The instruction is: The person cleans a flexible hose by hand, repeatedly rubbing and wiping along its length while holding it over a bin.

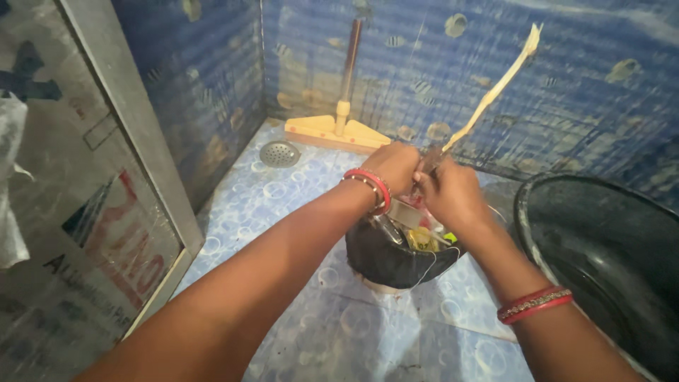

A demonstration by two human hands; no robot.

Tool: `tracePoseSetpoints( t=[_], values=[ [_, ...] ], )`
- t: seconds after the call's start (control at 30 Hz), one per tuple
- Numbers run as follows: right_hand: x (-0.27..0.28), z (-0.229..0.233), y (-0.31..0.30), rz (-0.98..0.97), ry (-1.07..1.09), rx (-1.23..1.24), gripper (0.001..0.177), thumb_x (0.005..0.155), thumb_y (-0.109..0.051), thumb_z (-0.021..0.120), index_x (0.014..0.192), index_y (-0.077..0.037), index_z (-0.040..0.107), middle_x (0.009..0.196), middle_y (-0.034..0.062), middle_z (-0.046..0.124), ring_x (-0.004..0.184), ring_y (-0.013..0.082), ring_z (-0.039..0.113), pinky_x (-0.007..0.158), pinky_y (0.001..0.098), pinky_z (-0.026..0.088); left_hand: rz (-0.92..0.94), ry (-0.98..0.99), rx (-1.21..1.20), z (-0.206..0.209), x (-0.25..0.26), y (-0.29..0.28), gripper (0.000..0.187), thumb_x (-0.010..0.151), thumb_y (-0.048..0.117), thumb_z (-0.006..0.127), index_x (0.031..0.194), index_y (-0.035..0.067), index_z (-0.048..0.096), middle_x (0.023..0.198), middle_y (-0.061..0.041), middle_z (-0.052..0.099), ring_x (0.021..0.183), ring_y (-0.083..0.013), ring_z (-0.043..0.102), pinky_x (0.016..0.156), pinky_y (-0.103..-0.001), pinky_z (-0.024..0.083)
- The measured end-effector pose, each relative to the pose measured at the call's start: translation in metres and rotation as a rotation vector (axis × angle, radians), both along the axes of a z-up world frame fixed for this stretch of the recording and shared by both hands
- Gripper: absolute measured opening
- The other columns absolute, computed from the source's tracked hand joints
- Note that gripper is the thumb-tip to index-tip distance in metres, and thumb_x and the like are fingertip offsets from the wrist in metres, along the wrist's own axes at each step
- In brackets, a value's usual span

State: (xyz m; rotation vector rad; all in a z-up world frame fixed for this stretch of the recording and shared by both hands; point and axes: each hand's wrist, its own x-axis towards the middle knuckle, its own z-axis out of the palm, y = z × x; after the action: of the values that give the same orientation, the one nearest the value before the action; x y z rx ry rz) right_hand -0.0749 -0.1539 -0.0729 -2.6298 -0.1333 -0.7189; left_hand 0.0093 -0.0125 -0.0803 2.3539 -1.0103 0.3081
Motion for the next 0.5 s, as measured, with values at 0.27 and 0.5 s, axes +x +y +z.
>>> tracePoseSetpoints(
  t=[0.27, 0.5],
  values=[
    [-0.012, 0.075, 0.010, 0.087, -0.129, 0.068, 0.016, 0.095, -0.014, 0.070, 0.105, -0.001, 0.068, 0.083, 0.0180, 0.074, 0.075, 0.0317, 0.075, 0.068, 0.0419, 0.055, 0.037, -0.024, -0.138, 0.070, -0.012, 0.005, 0.019, 0.076, 0.025, 0.079, 0.081, 0.006, 0.076, 0.088, -0.023, 0.072, 0.089, -0.0410, 0.071, 0.080, -0.049, 0.054],
    [-0.007, 0.080, 0.010, 0.154, -0.173, 0.108, 0.013, 0.096, -0.008, 0.067, 0.105, 0.000, 0.066, 0.086, 0.0186, 0.074, 0.081, 0.0289, 0.077, 0.072, 0.0394, 0.058, 0.093, -0.099, -0.181, 0.072, 0.000, -0.005, 0.021, 0.073, 0.026, 0.081, 0.081, 0.007, 0.077, 0.087, -0.023, 0.072, 0.088, -0.0411, 0.071, 0.080, -0.050, 0.054]
  ],
)
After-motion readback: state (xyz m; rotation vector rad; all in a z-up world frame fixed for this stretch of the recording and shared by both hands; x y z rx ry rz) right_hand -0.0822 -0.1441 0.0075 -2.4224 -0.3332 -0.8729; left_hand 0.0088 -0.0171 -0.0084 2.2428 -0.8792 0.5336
